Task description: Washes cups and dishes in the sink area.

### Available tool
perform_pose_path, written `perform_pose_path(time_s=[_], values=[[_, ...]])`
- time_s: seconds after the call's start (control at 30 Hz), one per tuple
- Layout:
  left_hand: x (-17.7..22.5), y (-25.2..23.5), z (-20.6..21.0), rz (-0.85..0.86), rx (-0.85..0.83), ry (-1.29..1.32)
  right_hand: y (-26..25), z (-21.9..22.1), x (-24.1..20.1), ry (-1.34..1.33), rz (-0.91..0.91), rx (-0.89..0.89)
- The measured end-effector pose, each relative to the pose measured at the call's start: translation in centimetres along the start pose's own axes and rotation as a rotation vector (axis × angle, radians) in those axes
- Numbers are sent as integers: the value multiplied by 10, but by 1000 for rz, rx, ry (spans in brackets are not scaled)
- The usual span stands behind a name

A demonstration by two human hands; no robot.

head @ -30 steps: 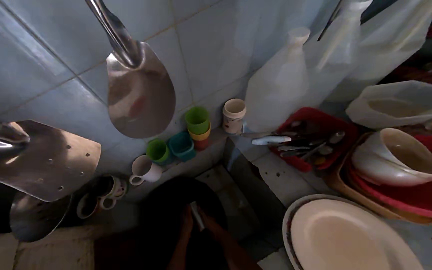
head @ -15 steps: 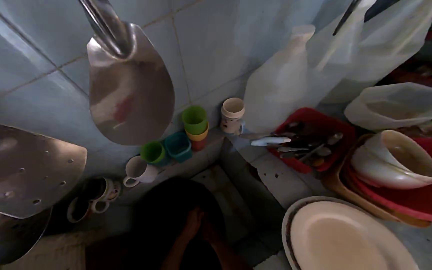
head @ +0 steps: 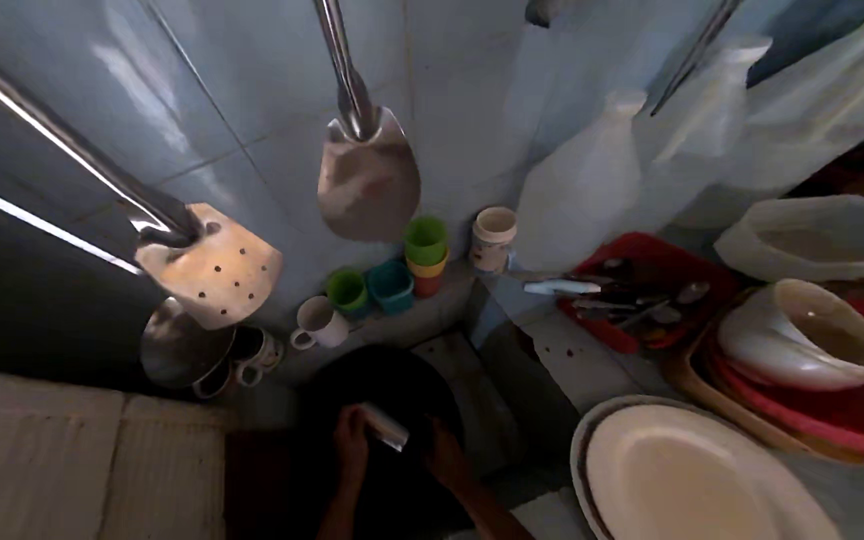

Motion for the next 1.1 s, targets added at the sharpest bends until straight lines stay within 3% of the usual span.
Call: perform_pose_path(time_s=[0.07, 0.17, 0.3, 0.4, 0.53, 0.6, 0.67, 0.87, 0.93, 1.0, 1.1], values=[[-24, 0, -4, -278, 41, 387, 6, 2, -2, -10, -18, -1], [-41, 12, 7, -557, 69, 893, 12, 3, -7, 1, 33, -61], [-39, 15, 5, -677, 37, 1136, 11, 4, 1, -2, 50, -54], [6, -20, -62, -320, 120, 812, 8, 2, 3, -48, 31, -28], [100, -46, -192, 181, 634, -10, 8, 4, 3, -50, 38, -26], [126, -51, -221, 279, 862, -282, 8, 3, 1, -48, 28, -24], [129, -66, -229, 239, 910, -372, 8, 4, 0, -35, 26, -40], [126, -99, -201, 276, 798, -621, 5, 4, 3, -33, 62, -54], [132, -95, -174, 390, 781, -666, 6, 6, 2, -26, 75, -68], [134, -105, -131, 499, 500, -717, 6, 8, 1, -20, 74, -76], [125, -130, -71, 425, 63, -858, 4, 11, 0, 26, 59, -84]])
Point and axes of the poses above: each hand's wrist, its own y-axis away from the middle knuckle, its own z-axis out of the palm, x = y × z, the point moved 8 cm from there along -y, towards the middle knuckle, and after that the axes turned 5 degrees about -y, right-handed, at the moved point
